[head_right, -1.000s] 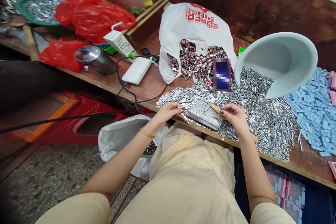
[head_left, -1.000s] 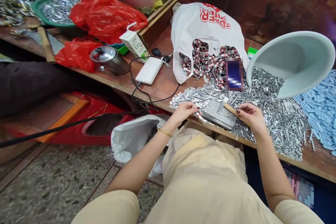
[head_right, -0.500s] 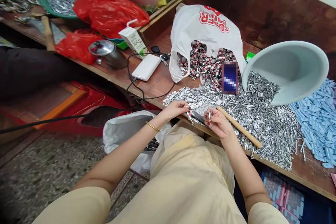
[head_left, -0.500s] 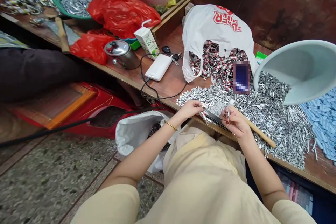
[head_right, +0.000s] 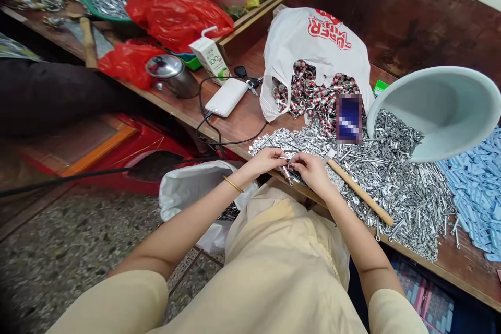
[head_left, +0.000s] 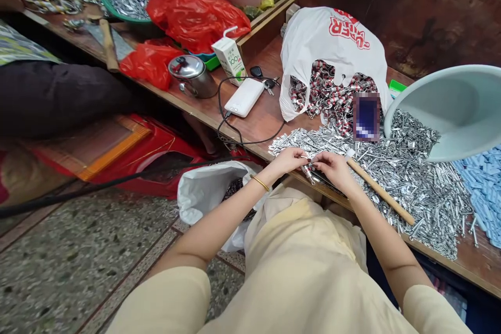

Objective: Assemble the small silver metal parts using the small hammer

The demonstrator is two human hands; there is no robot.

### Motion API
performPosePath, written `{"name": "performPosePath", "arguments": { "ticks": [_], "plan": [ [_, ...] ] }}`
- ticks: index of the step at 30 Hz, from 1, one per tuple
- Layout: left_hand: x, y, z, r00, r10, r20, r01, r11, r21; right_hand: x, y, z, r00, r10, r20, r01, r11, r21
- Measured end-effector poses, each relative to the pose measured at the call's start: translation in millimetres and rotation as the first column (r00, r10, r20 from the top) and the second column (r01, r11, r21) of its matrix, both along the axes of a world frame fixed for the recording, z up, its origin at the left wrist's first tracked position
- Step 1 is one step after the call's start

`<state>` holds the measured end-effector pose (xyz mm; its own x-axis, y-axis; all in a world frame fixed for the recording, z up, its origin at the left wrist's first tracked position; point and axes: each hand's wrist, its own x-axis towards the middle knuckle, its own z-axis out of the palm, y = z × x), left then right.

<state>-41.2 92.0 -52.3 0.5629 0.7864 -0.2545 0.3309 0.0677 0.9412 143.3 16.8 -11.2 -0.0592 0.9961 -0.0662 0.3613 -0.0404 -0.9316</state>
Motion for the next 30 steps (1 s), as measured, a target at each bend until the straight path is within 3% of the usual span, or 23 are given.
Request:
{"name": "performPosePath", "arguments": {
  "ticks": [6, 12, 17, 23, 30],
  "plan": [
    [0.2, 0.0, -3.0, 1.0, 0.016, -0.008, -0.015, 0.999, 0.043, -9.5, 2.9, -12.1, 0.977, -0.052, 0.208, 0.027, 0.992, 0.122],
    [0.9, -2.5, -2.9, 1.0, 0.003, 0.025, -0.002, 1.0, -0.029, -10.4, -2.5, -13.4, 0.98, -0.092, 0.178, 0.074, 0.992, 0.105],
    [0.7, -4.5, 0.6, 0.997, -0.015, 0.069, 0.022, 0.995, -0.095, -14.7, -7.9, -10.2, 0.951, -0.117, 0.286, 0.089, 0.99, 0.11],
    [1.0, -5.7, 5.1, 0.999, 0.004, 0.053, -0.001, 0.998, -0.066, -23.7, -16.4, -13.5, 0.913, -0.185, 0.364, 0.103, 0.967, 0.234],
    [2.6, -4.8, 5.4, 0.999, 0.032, -0.018, -0.032, 0.999, 0.006, -28.5, -16.4, -19.4, 0.882, -0.222, 0.416, 0.108, 0.954, 0.281]
  ]
}}
